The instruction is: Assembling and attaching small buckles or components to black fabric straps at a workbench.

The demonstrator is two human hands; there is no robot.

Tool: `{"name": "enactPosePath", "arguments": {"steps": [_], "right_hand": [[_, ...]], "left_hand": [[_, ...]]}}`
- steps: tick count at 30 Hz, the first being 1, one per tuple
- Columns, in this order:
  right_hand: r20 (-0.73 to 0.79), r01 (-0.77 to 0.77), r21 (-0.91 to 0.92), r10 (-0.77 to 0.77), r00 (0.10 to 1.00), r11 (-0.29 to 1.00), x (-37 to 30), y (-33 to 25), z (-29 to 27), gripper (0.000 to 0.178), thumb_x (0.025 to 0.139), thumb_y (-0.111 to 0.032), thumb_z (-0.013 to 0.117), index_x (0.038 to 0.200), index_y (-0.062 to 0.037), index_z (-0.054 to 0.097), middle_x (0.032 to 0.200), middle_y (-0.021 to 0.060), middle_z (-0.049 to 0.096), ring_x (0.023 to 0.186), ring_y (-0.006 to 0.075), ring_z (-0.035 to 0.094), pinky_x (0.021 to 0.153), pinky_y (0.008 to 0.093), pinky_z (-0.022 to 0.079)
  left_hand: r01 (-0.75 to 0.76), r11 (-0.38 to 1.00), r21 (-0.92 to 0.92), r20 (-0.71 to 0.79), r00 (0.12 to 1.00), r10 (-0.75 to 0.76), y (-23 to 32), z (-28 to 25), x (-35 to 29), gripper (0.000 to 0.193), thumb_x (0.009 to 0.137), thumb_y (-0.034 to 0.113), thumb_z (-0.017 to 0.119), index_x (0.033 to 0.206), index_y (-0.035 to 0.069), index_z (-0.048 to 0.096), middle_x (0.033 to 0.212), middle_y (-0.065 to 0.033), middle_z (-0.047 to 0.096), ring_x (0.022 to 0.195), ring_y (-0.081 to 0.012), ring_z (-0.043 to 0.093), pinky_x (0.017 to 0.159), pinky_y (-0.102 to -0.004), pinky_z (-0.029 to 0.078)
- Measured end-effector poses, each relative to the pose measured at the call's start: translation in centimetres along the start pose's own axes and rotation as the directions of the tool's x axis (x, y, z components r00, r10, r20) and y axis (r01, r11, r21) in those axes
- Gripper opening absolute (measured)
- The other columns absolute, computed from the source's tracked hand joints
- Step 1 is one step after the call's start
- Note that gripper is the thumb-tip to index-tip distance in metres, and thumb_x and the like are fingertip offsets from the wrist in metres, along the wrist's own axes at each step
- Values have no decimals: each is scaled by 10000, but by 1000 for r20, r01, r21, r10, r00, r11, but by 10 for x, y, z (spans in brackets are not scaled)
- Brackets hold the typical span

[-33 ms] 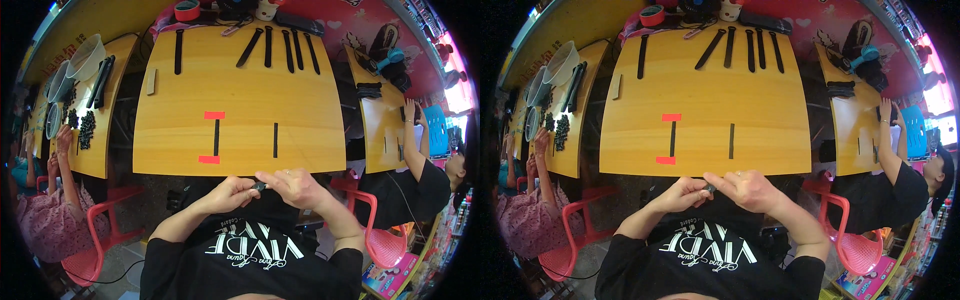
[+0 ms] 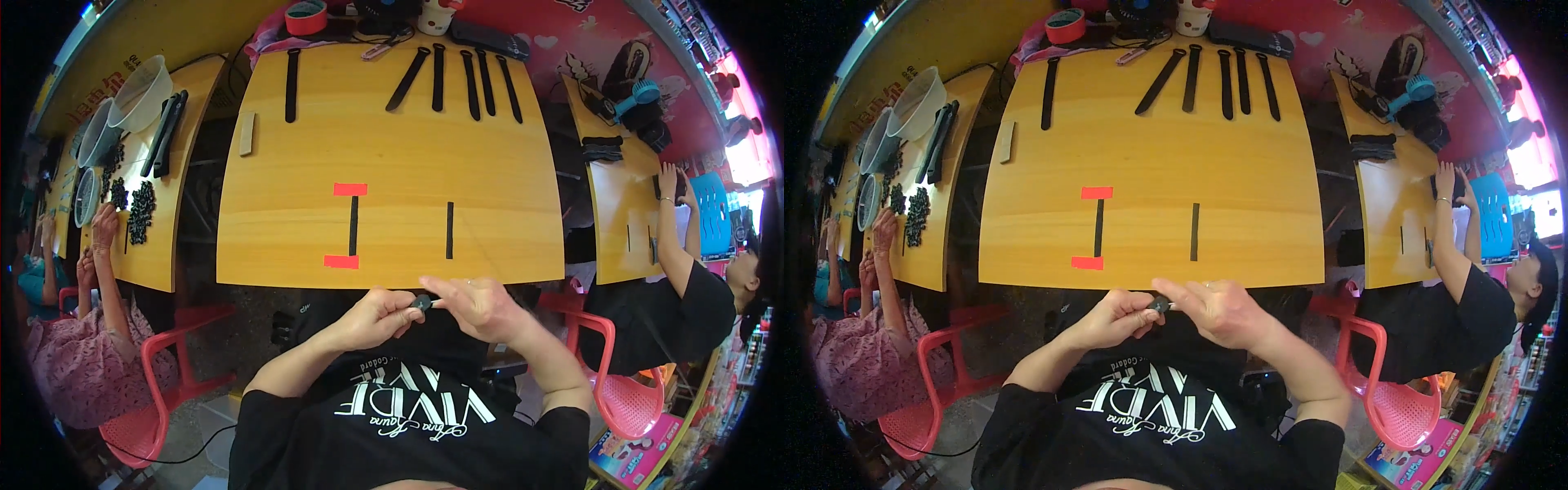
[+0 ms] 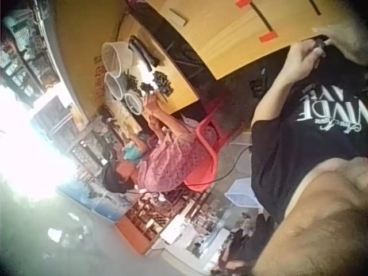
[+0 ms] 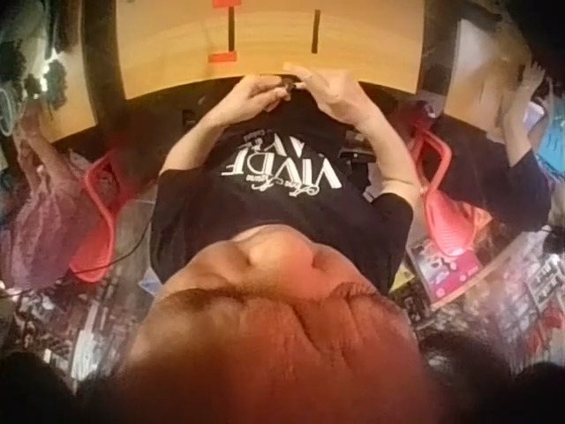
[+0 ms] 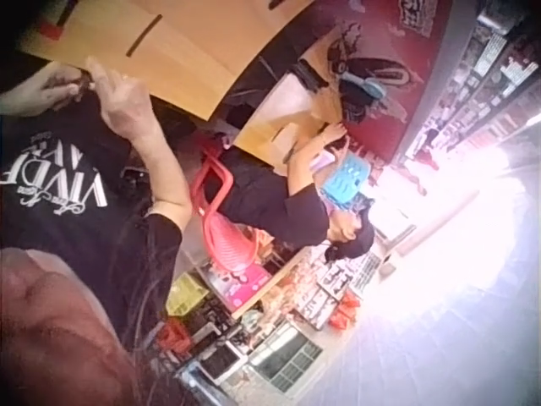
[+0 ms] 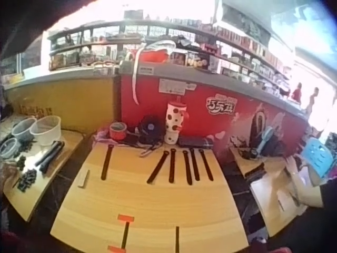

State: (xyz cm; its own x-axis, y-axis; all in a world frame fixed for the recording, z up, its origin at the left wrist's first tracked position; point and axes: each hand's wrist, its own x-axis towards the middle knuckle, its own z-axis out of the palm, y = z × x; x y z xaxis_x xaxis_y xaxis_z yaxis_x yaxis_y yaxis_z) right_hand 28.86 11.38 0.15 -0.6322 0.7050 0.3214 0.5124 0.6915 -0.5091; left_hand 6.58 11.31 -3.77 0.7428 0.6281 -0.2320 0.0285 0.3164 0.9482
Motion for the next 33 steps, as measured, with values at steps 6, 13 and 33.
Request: {"name": "enactPosePath", "arguments": {"steps": [6, 13, 33], "right_hand": [[-124, -263, 305, 312, 942, 915, -4, -20, 22, 496, 798, 84, 649, 1262, -4, 497, 703, 94, 591, 576, 210, 566, 559, 280, 460], [-34, -378, 588, 489, 872, 715, -11, -20, 28, 517, 840, 37, 643, 1313, -8, 440, 724, 43, 583, 598, 85, 529, 541, 216, 412], [88, -343, 911, 701, 707, 231, -2, -48, 38, 685, 783, 14, 748, 1335, 10, 343, 833, 44, 626, 730, 48, 557, 635, 178, 441]], "left_hand": [[-235, 970, 67, -233, 941, 244, -9, 8, 2, 184, 963, 114, 537, 854, -3, 628, 552, 2, 502, 505, -63, 440, 468, -242, 359], [-265, 952, 153, -245, 923, 296, -2, 8, 5, 197, 953, 134, 558, 828, 1, 632, 545, -6, 509, 501, -70, 451, 467, -251, 367], [-308, 777, 549, -179, 865, 469, 7, 19, 5, 37, 807, 16, 616, 844, 12, 613, 715, -148, 624, 643, -322, 633, 549, -392, 485]]}}
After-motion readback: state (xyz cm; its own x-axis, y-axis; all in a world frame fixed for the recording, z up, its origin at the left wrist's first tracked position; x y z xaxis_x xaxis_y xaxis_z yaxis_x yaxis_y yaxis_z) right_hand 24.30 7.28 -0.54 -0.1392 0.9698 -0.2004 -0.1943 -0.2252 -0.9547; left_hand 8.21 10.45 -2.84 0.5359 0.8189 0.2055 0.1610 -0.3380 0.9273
